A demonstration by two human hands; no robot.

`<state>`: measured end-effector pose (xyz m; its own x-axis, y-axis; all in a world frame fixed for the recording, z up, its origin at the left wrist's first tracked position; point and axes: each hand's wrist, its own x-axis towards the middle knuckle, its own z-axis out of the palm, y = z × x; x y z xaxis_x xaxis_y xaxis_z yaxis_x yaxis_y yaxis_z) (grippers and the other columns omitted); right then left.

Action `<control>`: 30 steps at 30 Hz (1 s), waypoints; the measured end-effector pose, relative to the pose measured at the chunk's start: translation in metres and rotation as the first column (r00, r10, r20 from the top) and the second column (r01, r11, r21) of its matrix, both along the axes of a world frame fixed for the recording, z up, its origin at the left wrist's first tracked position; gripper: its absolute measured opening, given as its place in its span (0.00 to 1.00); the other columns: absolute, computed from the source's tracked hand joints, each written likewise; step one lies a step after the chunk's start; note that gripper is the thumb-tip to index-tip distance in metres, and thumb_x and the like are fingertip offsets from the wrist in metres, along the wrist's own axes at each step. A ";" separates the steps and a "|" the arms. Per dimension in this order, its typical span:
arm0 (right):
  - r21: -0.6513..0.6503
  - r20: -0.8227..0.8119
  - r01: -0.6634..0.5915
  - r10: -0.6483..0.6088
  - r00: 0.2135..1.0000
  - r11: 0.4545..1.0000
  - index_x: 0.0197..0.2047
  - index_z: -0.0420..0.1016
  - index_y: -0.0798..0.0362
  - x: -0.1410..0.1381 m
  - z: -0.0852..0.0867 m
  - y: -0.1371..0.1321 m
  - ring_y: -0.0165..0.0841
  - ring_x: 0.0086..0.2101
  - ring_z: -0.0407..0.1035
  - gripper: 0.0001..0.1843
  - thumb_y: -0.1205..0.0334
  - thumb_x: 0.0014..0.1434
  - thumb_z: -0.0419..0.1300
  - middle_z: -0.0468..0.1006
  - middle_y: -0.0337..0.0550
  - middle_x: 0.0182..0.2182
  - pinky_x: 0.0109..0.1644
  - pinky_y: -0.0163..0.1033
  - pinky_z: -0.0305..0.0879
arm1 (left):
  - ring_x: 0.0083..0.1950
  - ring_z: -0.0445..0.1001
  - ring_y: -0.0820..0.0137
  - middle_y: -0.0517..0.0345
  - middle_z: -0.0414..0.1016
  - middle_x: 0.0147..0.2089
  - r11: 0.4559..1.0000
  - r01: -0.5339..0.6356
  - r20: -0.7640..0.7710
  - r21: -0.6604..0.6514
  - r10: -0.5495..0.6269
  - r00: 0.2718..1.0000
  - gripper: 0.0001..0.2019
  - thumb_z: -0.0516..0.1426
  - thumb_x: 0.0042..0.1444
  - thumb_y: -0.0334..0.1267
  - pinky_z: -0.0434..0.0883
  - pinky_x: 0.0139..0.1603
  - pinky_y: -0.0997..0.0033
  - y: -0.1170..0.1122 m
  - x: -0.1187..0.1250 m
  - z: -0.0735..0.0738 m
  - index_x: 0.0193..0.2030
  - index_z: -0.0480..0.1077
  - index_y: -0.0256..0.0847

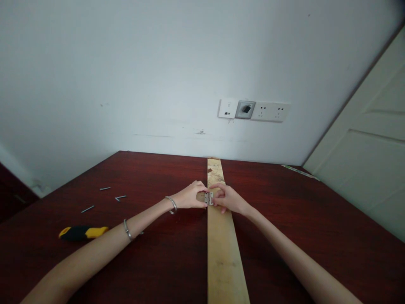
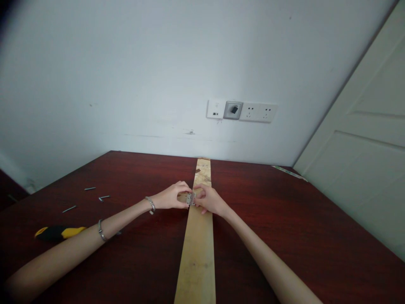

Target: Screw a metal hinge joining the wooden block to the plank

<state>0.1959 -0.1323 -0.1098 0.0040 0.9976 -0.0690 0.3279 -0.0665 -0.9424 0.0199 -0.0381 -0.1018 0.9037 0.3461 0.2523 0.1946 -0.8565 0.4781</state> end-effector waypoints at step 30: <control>0.146 0.346 -0.088 0.033 0.938 0.985 0.41 0.76 0.54 0.008 -0.004 -0.003 0.24 0.20 0.60 0.18 0.55 0.47 0.64 0.68 0.33 0.21 0.22 0.29 0.56 | 0.45 0.68 0.63 0.54 0.69 0.42 1.000 0.017 -0.095 0.004 -0.017 0.995 0.21 0.65 0.44 0.41 0.65 0.47 0.67 0.006 -0.002 -0.003 0.46 0.72 0.39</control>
<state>0.2039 -0.1357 -0.1139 -0.0607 0.9947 0.0826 0.6301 0.1024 -0.7697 0.0182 -0.0318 -0.1049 0.9293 0.3298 0.1661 0.2247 -0.8620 0.4543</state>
